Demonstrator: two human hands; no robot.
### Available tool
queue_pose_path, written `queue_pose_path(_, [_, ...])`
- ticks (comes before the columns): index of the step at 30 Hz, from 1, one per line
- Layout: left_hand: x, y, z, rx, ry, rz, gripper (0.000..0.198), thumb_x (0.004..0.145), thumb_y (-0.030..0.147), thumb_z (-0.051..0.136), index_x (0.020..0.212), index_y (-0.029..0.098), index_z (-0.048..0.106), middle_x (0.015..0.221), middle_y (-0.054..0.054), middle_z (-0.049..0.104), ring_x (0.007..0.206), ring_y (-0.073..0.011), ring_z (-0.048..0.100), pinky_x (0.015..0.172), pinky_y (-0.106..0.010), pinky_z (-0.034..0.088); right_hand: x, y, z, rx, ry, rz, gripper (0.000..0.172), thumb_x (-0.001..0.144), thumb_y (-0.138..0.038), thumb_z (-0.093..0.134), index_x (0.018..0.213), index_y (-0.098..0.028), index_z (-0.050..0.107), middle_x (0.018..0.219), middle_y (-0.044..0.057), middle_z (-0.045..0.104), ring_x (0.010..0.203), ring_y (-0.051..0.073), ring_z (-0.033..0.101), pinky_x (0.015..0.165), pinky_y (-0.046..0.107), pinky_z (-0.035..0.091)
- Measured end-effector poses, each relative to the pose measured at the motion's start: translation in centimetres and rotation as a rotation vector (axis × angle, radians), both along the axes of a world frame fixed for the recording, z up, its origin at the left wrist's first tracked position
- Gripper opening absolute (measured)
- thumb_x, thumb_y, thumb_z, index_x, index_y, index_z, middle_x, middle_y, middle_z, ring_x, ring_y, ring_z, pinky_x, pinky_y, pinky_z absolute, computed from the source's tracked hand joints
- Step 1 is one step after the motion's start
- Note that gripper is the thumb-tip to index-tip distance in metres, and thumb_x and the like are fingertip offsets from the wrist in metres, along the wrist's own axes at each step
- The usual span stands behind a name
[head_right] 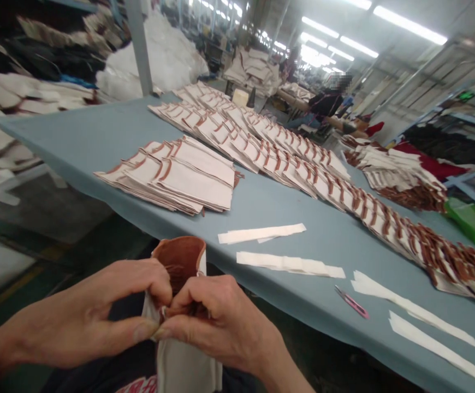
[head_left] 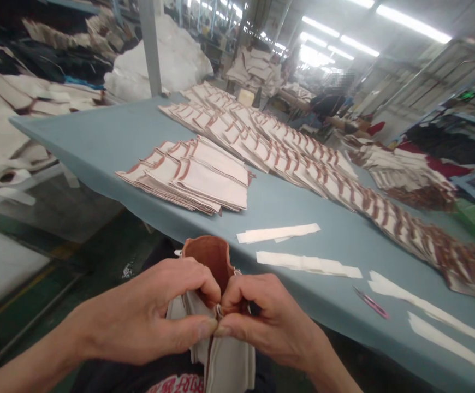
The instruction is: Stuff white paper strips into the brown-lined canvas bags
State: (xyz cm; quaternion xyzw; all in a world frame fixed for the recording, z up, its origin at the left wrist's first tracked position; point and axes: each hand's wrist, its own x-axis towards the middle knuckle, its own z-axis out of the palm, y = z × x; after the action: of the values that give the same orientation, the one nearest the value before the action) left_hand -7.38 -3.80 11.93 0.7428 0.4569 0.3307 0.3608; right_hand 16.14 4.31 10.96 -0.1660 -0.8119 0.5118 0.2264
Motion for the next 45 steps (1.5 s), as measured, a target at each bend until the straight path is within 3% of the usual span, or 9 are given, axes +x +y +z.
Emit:
queue_pose_path(5, [0.2, 0.6, -1.0, -0.151, -0.033, 0.011, 0.008, 0.086, 0.022, 0.079, 0.083, 0.023, 0.071, 0.081, 0.007, 0.071, 0.075, -0.0128, 0.061, 0.068, -0.021, 0.044, 0.6, 0.0, 0.7, 0.004, -0.077, 0.016, 0.033, 0.11, -0.041, 0.069, 0.085, -0.021, 0.066, 0.077, -0.003, 0.064, 0.065, 0.011, 0.053, 0.064, 0.023, 0.045])
queue_pose_path(10, [0.6, 0.8, -2.1, -0.16, -0.148, 0.037, 0.016, 0.094, 0.022, 0.073, 0.079, 0.022, 0.067, 0.07, 0.01, 0.057, 0.062, -0.009, 0.047, 0.058, -0.019, 0.037, 0.5, 0.1, 0.9, -0.022, -0.097, 0.01, 0.019, 0.103, -0.022, 0.065, 0.085, -0.021, 0.062, 0.077, -0.004, 0.061, 0.067, 0.011, 0.051, 0.064, 0.023, 0.041])
queue_pose_path(21, [0.2, 1.0, -1.7, -0.231, -0.091, -0.03, 0.019, 0.099, 0.029, 0.06, 0.082, 0.021, 0.065, 0.073, 0.007, 0.056, 0.064, -0.0108, 0.05, 0.058, -0.019, 0.041, 0.7, 0.8, -0.9, -0.061, -0.046, 0.003, 0.042, 0.111, -0.056, 0.069, 0.09, -0.019, 0.068, 0.081, -0.003, 0.064, 0.065, 0.011, 0.05, 0.061, 0.023, 0.039])
queue_pose_path(25, [0.3, 1.1, -1.2, -0.161, -0.049, -0.024, 0.021, 0.098, 0.027, 0.057, 0.08, 0.021, 0.065, 0.07, 0.007, 0.056, 0.062, -0.0105, 0.051, 0.057, -0.018, 0.042, 0.6, 0.7, -0.9, -0.053, -0.008, 0.023, 0.045, 0.113, -0.057, 0.063, 0.089, -0.02, 0.065, 0.078, -0.004, 0.06, 0.066, 0.011, 0.049, 0.062, 0.023, 0.038])
queue_pose_path(28, [0.5, 1.1, -1.1, -0.092, 0.003, 0.011, 0.021, 0.096, 0.021, 0.055, 0.076, 0.021, 0.064, 0.067, 0.008, 0.054, 0.058, -0.0092, 0.049, 0.053, -0.018, 0.039, 0.5, 0.6, -0.9, -0.037, 0.002, 0.026, 0.034, 0.114, -0.044, 0.063, 0.089, -0.02, 0.065, 0.077, -0.005, 0.058, 0.065, 0.011, 0.047, 0.064, 0.024, 0.038])
queue_pose_path(34, [0.7, 1.0, -0.1, 0.108, 0.173, 0.018, 0.02, 0.092, 0.009, 0.054, 0.084, 0.021, 0.067, 0.074, 0.008, 0.066, 0.063, -0.0078, 0.058, 0.063, -0.019, 0.042, 0.3, 0.1, -0.3, 0.006, -0.072, -0.049, 0.02, 0.106, -0.025, 0.062, 0.086, -0.021, 0.063, 0.076, -0.005, 0.057, 0.064, 0.011, 0.044, 0.064, 0.024, 0.035])
queue_pose_path(38, [1.0, 1.1, 0.6, 0.257, 0.317, 0.009, 0.022, 0.092, 0.007, 0.051, 0.077, 0.022, 0.057, 0.07, 0.007, 0.061, 0.06, -0.0091, 0.055, 0.059, -0.025, 0.036, 0.0, -0.2, 0.1, 0.033, -0.112, -0.1, 0.016, 0.098, -0.021, 0.062, 0.082, -0.022, 0.058, 0.071, -0.007, 0.052, 0.059, 0.01, 0.042, 0.061, 0.024, 0.032])
queue_pose_path(42, [1.2, 0.9, -0.2, 0.392, 0.401, 0.017, 0.03, 0.103, 0.008, 0.046, 0.078, 0.022, 0.056, 0.071, 0.005, 0.061, 0.06, -0.0116, 0.058, 0.059, -0.028, 0.04, -0.2, -0.3, -0.1, 0.146, -0.114, -0.158, 0.011, 0.086, -0.019, 0.061, 0.08, -0.024, 0.052, 0.067, -0.009, 0.047, 0.057, 0.01, 0.04, 0.06, 0.026, 0.028])
queue_pose_path(45, [0.9, 0.3, -1.4, 0.479, 0.393, 0.004, 0.033, 0.112, 0.014, 0.047, 0.081, 0.022, 0.058, 0.078, 0.003, 0.068, 0.065, -0.0128, 0.064, 0.062, -0.027, 0.046, -0.4, -0.3, -0.3, 0.12, -0.108, -0.171, 0.01, 0.083, -0.021, 0.06, 0.078, -0.024, 0.052, 0.065, -0.009, 0.044, 0.055, 0.009, 0.037, 0.059, 0.026, 0.028])
